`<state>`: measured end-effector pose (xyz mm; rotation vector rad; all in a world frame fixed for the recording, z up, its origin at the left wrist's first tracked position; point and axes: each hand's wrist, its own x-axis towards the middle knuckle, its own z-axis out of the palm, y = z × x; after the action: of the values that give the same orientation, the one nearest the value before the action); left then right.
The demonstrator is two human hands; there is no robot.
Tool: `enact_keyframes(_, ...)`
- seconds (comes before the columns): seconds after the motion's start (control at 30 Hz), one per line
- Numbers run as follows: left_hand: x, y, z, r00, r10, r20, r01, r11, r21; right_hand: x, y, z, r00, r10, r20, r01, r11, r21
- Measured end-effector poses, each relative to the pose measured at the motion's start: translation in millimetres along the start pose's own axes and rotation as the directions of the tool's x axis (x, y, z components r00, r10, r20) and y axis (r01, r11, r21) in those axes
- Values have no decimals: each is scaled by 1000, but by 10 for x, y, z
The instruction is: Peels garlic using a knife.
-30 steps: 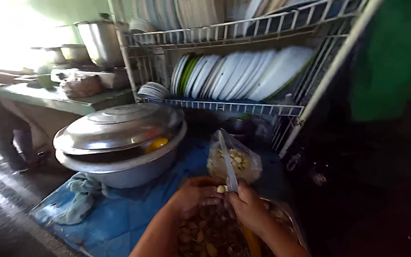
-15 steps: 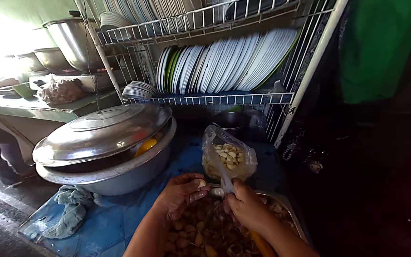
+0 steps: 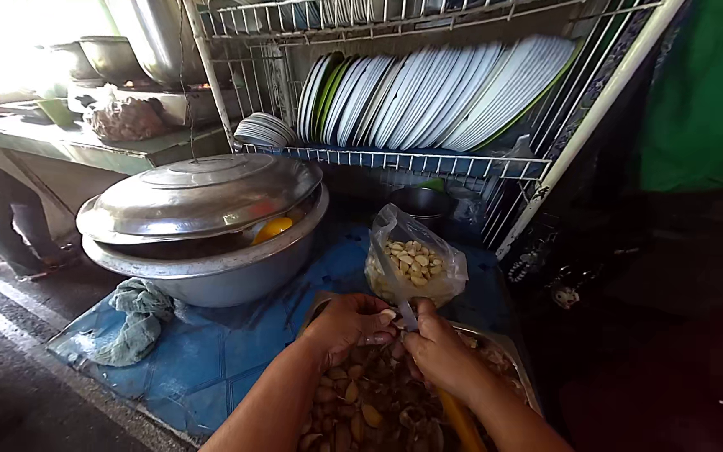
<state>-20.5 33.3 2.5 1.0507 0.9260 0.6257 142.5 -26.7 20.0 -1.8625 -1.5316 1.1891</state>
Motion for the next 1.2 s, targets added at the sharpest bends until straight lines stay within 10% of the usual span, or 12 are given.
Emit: enact_keyframes(1.2,-62,7,10,983,181,0,-173,939,297,10,4,96,994,-102,-28,96,983,-159)
